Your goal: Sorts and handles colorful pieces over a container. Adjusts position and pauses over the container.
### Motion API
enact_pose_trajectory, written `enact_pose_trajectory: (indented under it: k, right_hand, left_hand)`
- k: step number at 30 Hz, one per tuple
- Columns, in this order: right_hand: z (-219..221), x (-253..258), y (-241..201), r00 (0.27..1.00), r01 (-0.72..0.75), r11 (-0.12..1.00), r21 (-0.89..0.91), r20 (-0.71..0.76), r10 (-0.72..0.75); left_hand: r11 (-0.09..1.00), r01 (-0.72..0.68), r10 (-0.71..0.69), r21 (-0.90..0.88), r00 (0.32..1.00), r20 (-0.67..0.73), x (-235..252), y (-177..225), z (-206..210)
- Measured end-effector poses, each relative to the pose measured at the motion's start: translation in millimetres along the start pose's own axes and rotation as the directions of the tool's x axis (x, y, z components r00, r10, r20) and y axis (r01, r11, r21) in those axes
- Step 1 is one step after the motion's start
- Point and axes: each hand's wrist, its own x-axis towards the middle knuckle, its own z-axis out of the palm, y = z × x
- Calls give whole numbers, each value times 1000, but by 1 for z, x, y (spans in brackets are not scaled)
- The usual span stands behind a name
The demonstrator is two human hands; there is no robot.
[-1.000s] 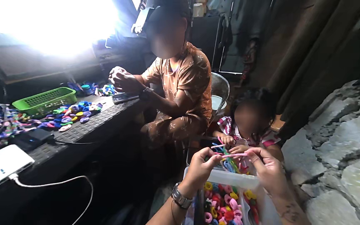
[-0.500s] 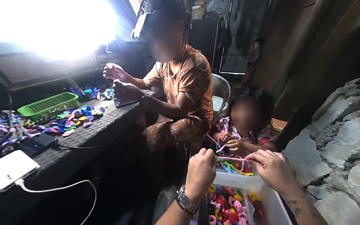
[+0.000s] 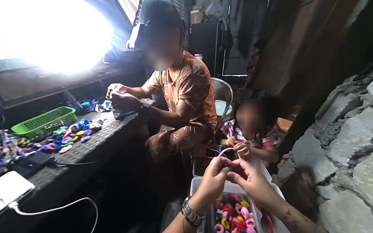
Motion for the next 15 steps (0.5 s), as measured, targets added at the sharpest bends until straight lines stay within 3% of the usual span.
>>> enact_pose_trajectory:
  k: [2,6,8,10,11,12,13,14,15]
  right_hand:
    - [4,0,0,995,-21,994,105,-91,31]
    - [8,-4,5,974,19,981,193,-226,26]
    - [4,-7,2,978,-15,921,389,-185,94]
    - [-4,-10,-4,984,-86,728,681,-55,167]
    - [-7,-11,-2,989,-95,643,760,-4,150]
    - [-10,-11,3,997,-70,633,771,26,79]
    - [-13,-10,11,999,7,721,693,31,-39]
    - [-13,-9,17,988,132,866,482,10,-156]
    - [-11,-9,20,967,256,953,163,-29,-254]
  left_hand:
    - [998,-63,63,4,998,1,-2,1,1]
    - [970,-170,169,174,985,24,-3,0,1]
    - [975,-163,168,151,986,-20,-4,0,2]
    - [986,-124,130,110,990,-46,-3,3,1]
    - [990,-101,108,96,992,-62,-3,5,0]
    - [993,-80,88,85,992,-87,-2,5,-1]
    - [996,-63,70,69,991,-116,-1,6,-2]
    - [997,-54,61,52,988,-142,-2,7,-2]
    - [998,-57,62,37,986,-157,-2,7,-2]
